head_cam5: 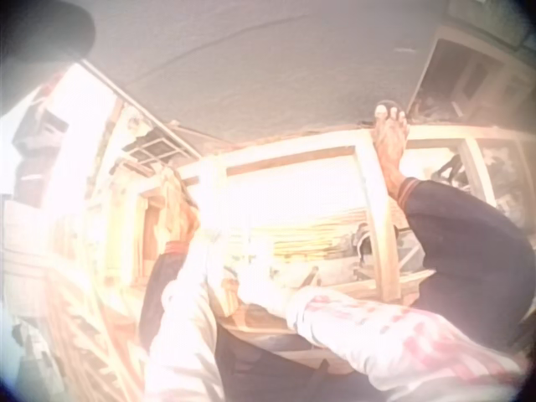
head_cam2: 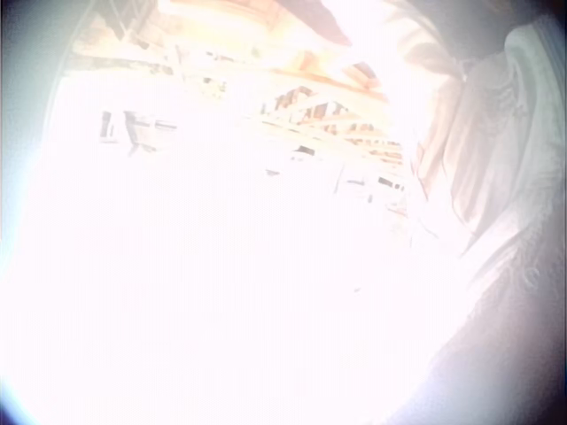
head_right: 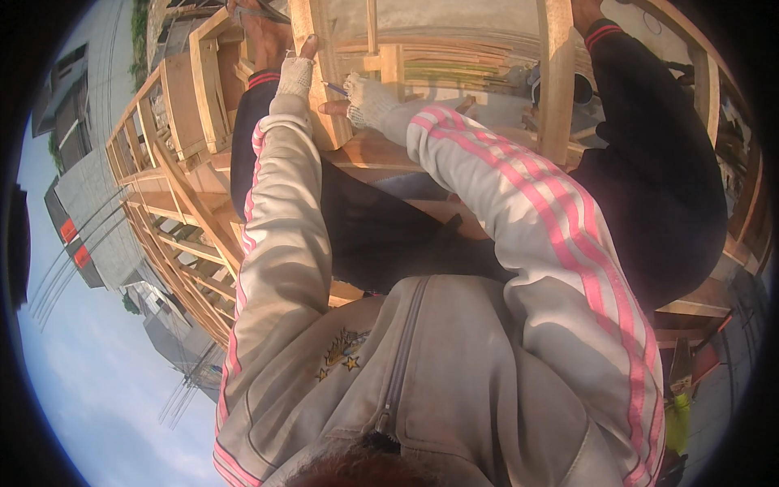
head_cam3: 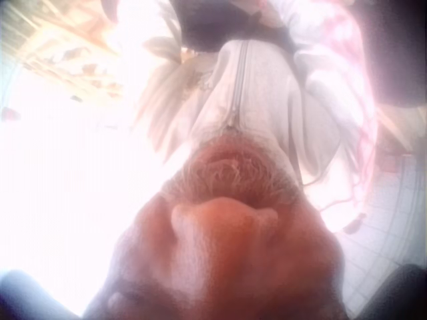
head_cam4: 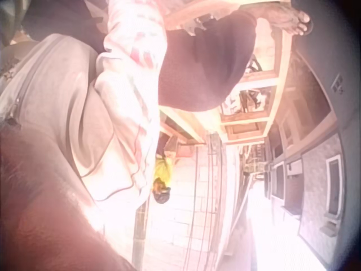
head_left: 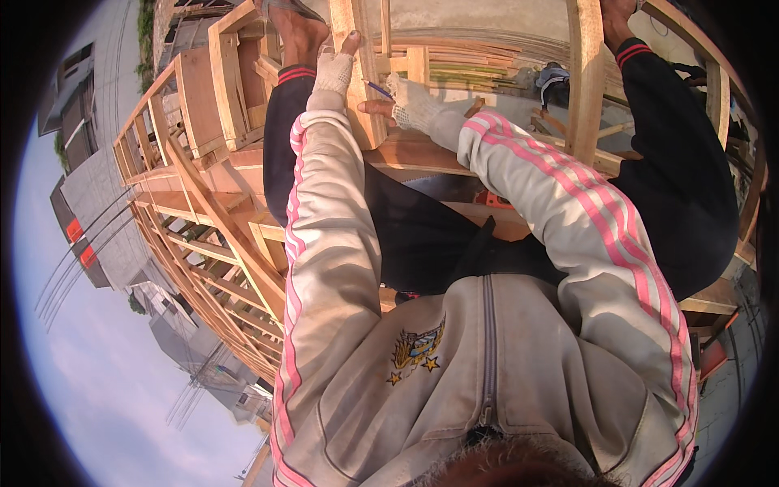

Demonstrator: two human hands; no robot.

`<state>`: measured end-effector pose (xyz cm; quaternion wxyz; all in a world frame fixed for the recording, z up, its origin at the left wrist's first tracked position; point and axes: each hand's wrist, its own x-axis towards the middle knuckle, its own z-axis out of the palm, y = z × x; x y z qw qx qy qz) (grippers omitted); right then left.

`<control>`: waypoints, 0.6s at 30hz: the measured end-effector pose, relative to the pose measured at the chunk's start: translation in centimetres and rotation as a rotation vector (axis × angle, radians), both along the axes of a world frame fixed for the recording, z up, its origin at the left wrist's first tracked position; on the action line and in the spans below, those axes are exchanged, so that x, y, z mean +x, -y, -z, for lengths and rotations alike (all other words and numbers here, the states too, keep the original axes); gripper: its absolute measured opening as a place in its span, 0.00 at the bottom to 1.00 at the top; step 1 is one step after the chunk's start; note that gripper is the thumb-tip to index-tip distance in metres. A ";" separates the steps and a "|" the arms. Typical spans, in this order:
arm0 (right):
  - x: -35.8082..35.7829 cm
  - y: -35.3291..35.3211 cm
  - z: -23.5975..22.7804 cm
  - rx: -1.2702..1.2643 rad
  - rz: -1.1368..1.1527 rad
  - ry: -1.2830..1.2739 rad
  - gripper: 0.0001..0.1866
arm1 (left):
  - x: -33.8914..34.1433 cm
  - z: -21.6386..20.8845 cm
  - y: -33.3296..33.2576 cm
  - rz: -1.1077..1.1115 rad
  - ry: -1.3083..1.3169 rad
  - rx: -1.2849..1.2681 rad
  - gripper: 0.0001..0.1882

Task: The person positions a wooden plank onto a curved wooden frame and secures it using a hammer and nails. The person repeatedly hammers nails into the wood to fasten the plank in place.

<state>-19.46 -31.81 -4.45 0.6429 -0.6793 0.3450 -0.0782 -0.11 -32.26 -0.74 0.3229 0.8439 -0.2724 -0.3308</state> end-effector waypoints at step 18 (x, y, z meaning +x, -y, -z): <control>1.4 2.4 -3.3 0.403 -0.051 0.071 0.54 | 0.1 -3.8 -0.3 -0.039 -0.034 -0.007 0.48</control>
